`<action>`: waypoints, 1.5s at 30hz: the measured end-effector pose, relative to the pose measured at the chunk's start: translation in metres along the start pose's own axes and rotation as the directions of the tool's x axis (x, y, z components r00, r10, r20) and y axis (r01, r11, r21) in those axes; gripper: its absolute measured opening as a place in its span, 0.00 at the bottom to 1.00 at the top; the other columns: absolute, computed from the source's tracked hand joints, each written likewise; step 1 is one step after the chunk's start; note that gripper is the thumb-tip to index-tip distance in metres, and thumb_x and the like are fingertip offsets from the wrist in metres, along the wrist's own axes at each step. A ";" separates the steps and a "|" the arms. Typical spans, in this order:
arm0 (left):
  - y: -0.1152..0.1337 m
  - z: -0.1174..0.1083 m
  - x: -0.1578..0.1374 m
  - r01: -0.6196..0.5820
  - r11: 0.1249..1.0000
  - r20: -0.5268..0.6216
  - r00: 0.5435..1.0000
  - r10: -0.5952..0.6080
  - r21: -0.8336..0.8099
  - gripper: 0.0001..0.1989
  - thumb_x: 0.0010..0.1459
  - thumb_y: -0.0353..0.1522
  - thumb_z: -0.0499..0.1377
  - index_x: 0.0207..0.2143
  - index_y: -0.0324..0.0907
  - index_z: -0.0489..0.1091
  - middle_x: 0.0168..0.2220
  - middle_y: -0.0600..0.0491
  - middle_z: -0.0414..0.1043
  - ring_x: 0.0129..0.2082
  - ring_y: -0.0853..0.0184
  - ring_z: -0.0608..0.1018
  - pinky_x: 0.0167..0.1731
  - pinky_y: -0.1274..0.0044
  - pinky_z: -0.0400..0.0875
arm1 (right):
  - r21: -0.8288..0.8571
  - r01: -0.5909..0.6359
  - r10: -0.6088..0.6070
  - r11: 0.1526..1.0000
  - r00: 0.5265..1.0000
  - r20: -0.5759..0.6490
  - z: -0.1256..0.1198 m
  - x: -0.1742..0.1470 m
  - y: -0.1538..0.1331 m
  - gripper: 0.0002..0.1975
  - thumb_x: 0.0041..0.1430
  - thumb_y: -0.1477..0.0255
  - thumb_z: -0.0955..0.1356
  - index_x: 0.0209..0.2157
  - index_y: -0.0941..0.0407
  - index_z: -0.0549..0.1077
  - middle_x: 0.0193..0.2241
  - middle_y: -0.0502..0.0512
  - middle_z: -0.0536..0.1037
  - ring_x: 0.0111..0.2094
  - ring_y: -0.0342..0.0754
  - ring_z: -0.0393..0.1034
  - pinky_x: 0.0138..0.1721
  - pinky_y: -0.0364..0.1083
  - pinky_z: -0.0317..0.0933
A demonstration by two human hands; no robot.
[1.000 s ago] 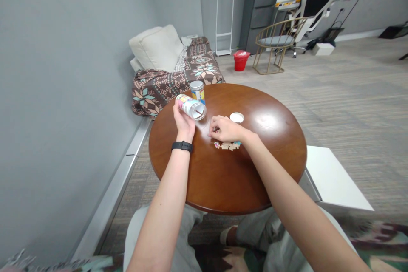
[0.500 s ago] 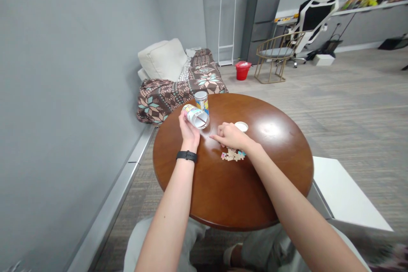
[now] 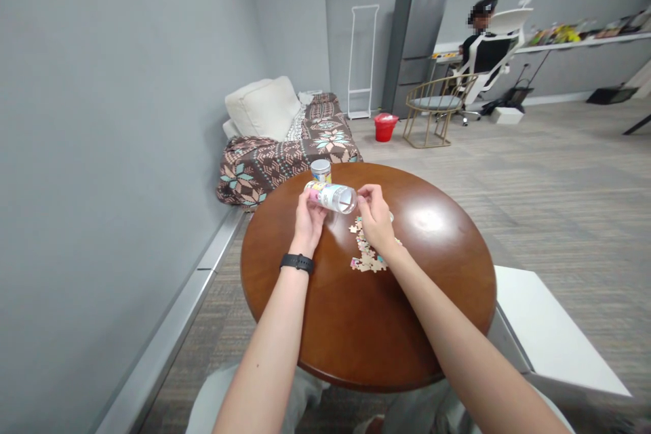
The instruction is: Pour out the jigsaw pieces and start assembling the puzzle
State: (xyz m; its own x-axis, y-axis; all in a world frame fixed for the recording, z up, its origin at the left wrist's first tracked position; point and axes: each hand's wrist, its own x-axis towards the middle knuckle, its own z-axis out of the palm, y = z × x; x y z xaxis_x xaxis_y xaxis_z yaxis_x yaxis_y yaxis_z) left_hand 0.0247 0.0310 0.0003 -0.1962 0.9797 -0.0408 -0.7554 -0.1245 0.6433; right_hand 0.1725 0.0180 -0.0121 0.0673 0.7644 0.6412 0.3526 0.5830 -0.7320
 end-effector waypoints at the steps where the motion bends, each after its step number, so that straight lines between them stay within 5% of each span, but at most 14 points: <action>1: 0.000 0.000 0.000 0.004 1.000 -0.005 1.000 -0.004 -0.001 0.08 0.58 0.34 0.60 0.29 0.40 0.69 0.27 0.55 0.74 0.27 0.71 0.76 0.31 0.81 0.70 | 0.002 0.031 -0.031 1.000 0.999 -0.029 -0.001 0.000 -0.001 0.06 0.65 0.68 0.60 0.40 0.53 0.65 0.36 0.55 0.72 0.35 0.50 0.68 0.39 0.49 0.63; 6: 0.000 -0.003 0.000 0.012 1.000 0.015 1.000 -0.012 0.008 0.06 0.59 0.34 0.59 0.30 0.40 0.70 0.29 0.54 0.76 0.28 0.71 0.77 0.33 0.79 0.72 | -0.048 0.197 -0.199 0.979 0.979 -0.036 -0.004 0.000 -0.008 0.08 0.65 0.69 0.62 0.39 0.54 0.71 0.34 0.54 0.69 0.33 0.48 0.66 0.34 0.47 0.63; 14: -0.002 -0.006 0.003 0.021 1.000 0.021 1.000 -0.021 0.009 0.05 0.56 0.32 0.58 0.34 0.40 0.72 0.32 0.53 0.77 0.31 0.69 0.77 0.36 0.78 0.73 | -0.171 0.192 -0.195 0.966 0.981 0.000 -0.001 -0.003 -0.006 0.18 0.66 0.71 0.61 0.51 0.54 0.76 0.37 0.56 0.71 0.35 0.48 0.69 0.37 0.47 0.67; 22: 0.000 -0.006 0.002 -0.018 0.999 0.036 0.999 0.020 -0.049 0.09 0.51 0.31 0.57 0.34 0.37 0.73 0.34 0.48 0.78 0.35 0.65 0.78 0.39 0.75 0.73 | -0.153 0.031 -0.035 0.988 0.999 -0.023 -0.001 -0.003 -0.011 0.20 0.66 0.67 0.60 0.56 0.55 0.72 0.36 0.55 0.70 0.34 0.49 0.68 0.40 0.49 0.67; 28: 0.001 -0.009 0.002 -0.037 0.995 0.009 0.999 0.038 -0.091 0.11 0.47 0.29 0.56 0.34 0.36 0.73 0.36 0.46 0.77 0.37 0.62 0.79 0.39 0.72 0.72 | -0.095 0.017 -0.019 0.995 1.000 -0.023 -0.003 -0.002 -0.012 0.15 0.67 0.67 0.60 0.48 0.54 0.74 0.39 0.58 0.74 0.42 0.53 0.69 0.44 0.51 0.65; 39: 0.005 -0.010 0.001 -0.043 0.997 0.009 0.999 0.043 -0.056 0.14 0.42 0.29 0.56 0.33 0.36 0.74 0.33 0.46 0.75 0.33 0.63 0.76 0.32 0.76 0.68 | -0.045 -0.006 0.010 0.999 0.996 0.094 0.002 -0.006 -0.004 0.22 0.69 0.61 0.58 0.54 0.54 0.75 0.37 0.55 0.69 0.40 0.51 0.68 0.46 0.51 0.64; 45: 0.006 -0.009 -0.003 -0.055 0.999 0.052 0.997 0.054 0.001 0.15 0.40 0.29 0.57 0.34 0.37 0.75 0.34 0.46 0.75 0.34 0.62 0.77 0.31 0.75 0.68 | 0.109 -0.183 0.182 0.977 0.983 0.018 0.007 0.000 0.009 0.24 0.68 0.58 0.56 0.46 0.52 0.78 0.33 0.53 0.70 0.36 0.50 0.67 0.41 0.50 0.65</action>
State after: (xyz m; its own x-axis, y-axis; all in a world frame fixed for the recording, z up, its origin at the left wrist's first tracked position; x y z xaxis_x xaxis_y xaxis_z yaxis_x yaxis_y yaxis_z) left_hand 0.0153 0.0265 -0.0027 -0.2041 0.9783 0.0344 -0.7427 -0.1776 0.6456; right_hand 0.1691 0.0248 -0.0207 0.1139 0.8624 0.4933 0.2304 0.4600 -0.8575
